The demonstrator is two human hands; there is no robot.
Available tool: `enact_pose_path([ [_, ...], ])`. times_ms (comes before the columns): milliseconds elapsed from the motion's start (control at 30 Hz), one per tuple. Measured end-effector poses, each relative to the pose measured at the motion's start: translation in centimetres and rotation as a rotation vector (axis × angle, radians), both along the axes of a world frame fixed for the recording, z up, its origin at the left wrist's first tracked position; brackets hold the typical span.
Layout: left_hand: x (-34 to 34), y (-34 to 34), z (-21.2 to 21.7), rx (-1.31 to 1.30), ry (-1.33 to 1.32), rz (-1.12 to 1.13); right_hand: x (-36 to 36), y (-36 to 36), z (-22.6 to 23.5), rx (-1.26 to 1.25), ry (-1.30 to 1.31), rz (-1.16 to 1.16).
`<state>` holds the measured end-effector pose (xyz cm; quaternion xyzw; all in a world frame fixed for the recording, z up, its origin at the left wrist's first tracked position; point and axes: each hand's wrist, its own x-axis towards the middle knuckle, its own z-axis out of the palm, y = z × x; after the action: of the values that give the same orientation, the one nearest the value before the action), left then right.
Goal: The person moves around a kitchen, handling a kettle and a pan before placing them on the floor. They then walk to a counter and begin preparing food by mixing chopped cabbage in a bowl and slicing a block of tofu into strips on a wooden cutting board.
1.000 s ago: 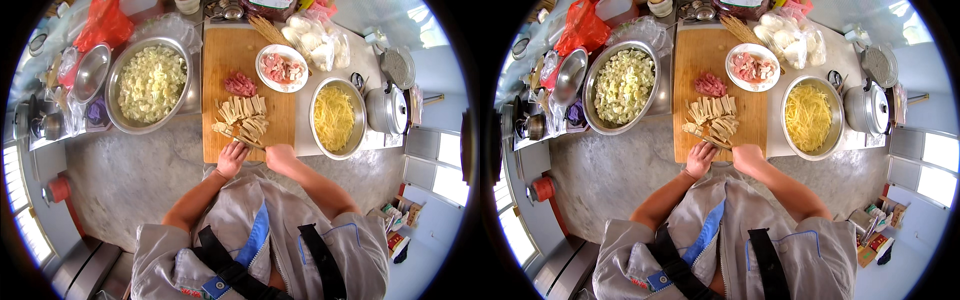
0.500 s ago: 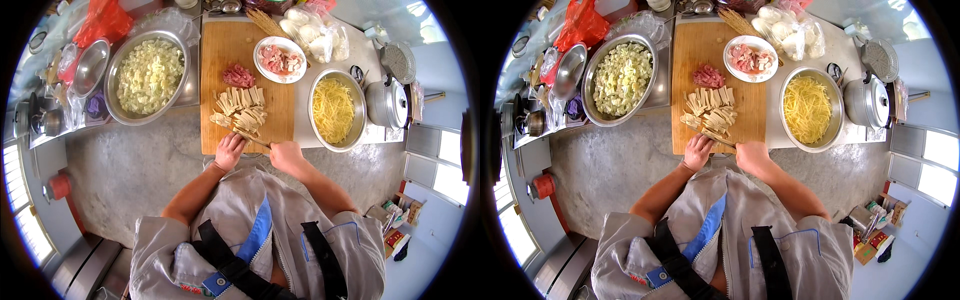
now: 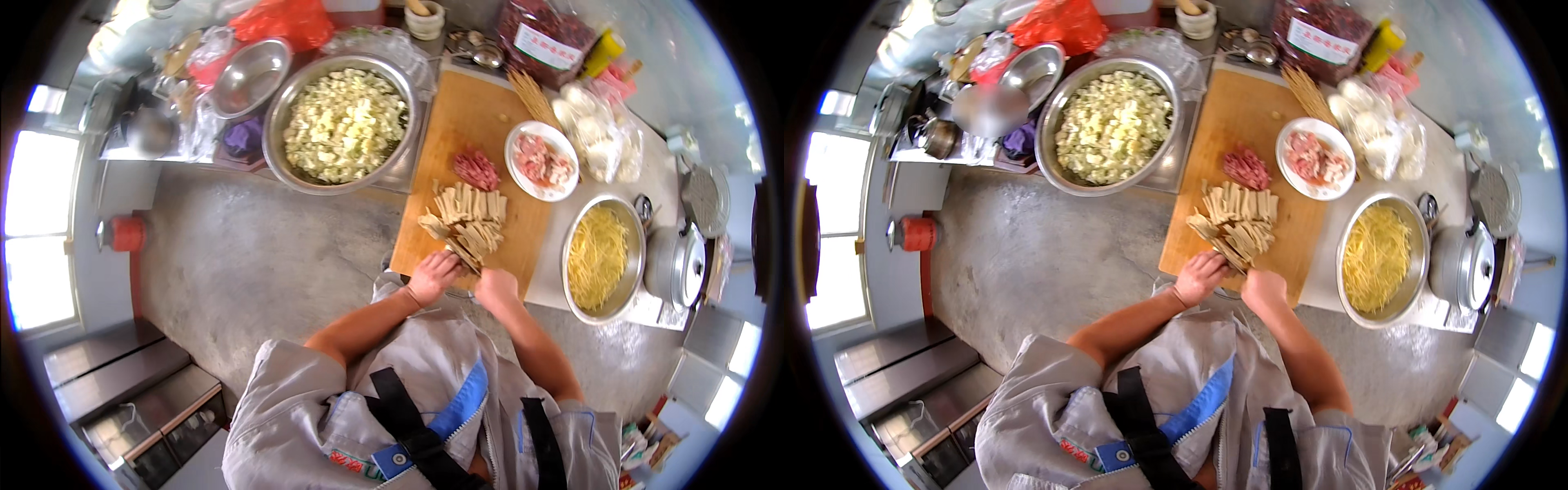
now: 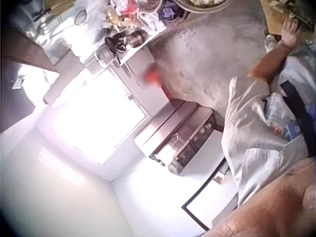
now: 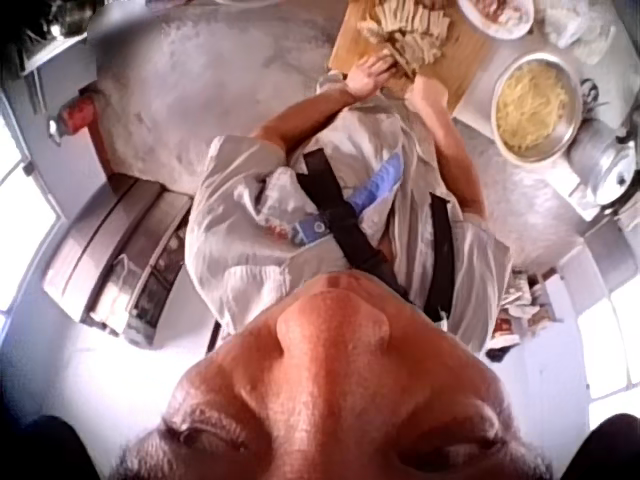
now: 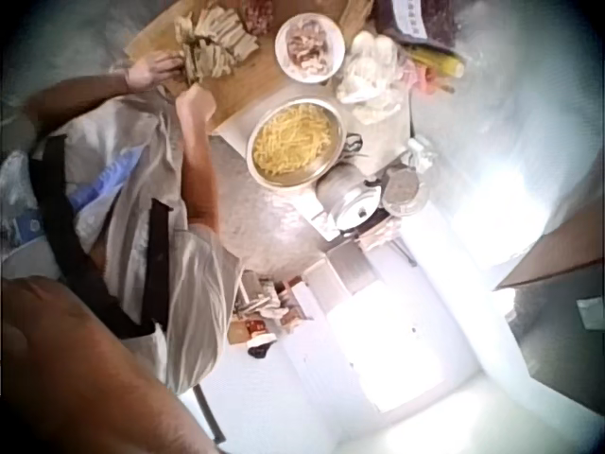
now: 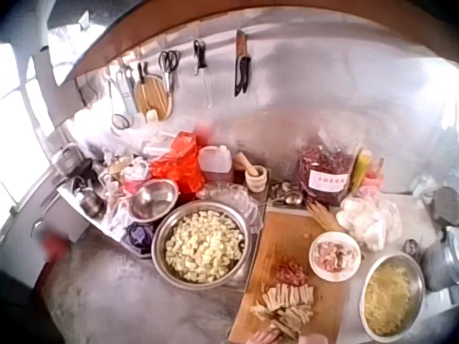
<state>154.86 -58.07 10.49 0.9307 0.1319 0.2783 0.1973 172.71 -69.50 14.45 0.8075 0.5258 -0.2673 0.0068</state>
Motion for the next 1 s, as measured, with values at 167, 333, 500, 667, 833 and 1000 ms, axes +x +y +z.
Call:
enact_pose_path([
  [167, -0.3, 0.0, -0.2, -0.010, 0.002, 0.033, 1.0, -0.8, 2.4, 0.043, -0.031, -0.048],
  [333, -0.7, -0.1, -0.4, 0.012, 0.014, 0.017, 0.0, -1.9, 8.5, 0.061, 0.000, 0.006],
  [500, -0.7, 0.5, 0.2, -0.023, 0.000, -0.002, -0.3, -1.6, 8.8, 0.060, -0.012, 0.048],
  [667, 0.0, 0.4, -0.8, -0.012, -0.013, 0.033, 0.2, -0.1, 7.2, -0.119, -0.008, 0.064],
  [833, 0.4, 0.4, -0.6, -0.015, -0.038, 0.033, 0.3, 1.3, 5.3, -0.203, 0.026, 0.066],
  [1000, 0.4, -0.1, -0.1, -0.047, -0.040, 0.070, 0.1, -0.3, 1.6, 0.030, 0.018, -0.003],
])
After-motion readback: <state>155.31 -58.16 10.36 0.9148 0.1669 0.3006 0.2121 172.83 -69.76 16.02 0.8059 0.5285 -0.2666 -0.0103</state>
